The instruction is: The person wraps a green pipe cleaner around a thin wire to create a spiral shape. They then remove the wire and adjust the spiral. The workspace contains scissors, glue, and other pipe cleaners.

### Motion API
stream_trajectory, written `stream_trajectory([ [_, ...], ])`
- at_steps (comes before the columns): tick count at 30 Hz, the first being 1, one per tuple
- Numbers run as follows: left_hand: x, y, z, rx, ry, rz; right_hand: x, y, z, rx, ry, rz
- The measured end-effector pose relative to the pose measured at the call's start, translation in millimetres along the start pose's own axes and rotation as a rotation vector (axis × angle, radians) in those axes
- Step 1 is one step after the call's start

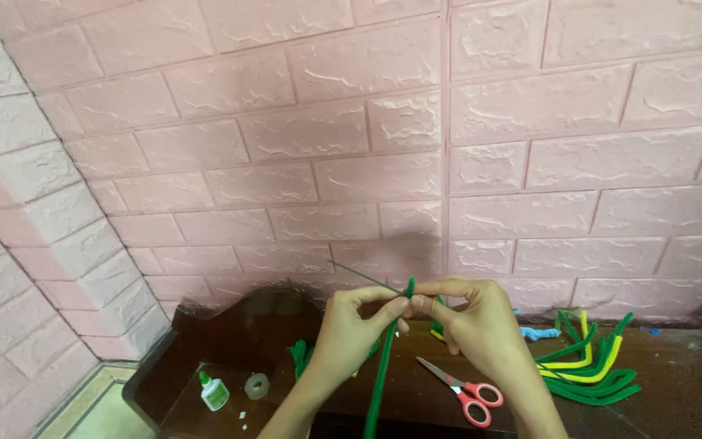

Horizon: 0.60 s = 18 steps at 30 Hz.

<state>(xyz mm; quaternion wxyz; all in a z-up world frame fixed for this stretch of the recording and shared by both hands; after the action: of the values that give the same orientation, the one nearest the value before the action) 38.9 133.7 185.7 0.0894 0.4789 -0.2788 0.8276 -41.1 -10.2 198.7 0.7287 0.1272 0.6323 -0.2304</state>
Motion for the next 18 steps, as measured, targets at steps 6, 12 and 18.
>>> stream_trajectory([
  [6,0.5,-4.5,6.9,0.108,0.241,0.251,13.1,5.5,20.5,0.012,-0.035,-0.018],
  [12,-28.8,5.8,10.6,0.082,0.241,0.394,49.8,14.6,56.6,0.052,-0.063,-0.216],
  [18,-48.7,0.6,38.2,0.007,0.264,0.39,60.9,18.5,79.8,0.017,-0.174,-0.55],
])
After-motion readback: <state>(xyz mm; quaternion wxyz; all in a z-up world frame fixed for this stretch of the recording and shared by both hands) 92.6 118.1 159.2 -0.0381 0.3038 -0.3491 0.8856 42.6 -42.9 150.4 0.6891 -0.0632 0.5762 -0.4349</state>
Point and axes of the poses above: each hand's wrist, its own z-axis towards the middle knuckle, its own y-axis out of the palm, x = y × z, the point moved 1 cm from there along z, towards the middle knuckle, and after that the axes turned 7 degrees about z, right-handed, at the moved point
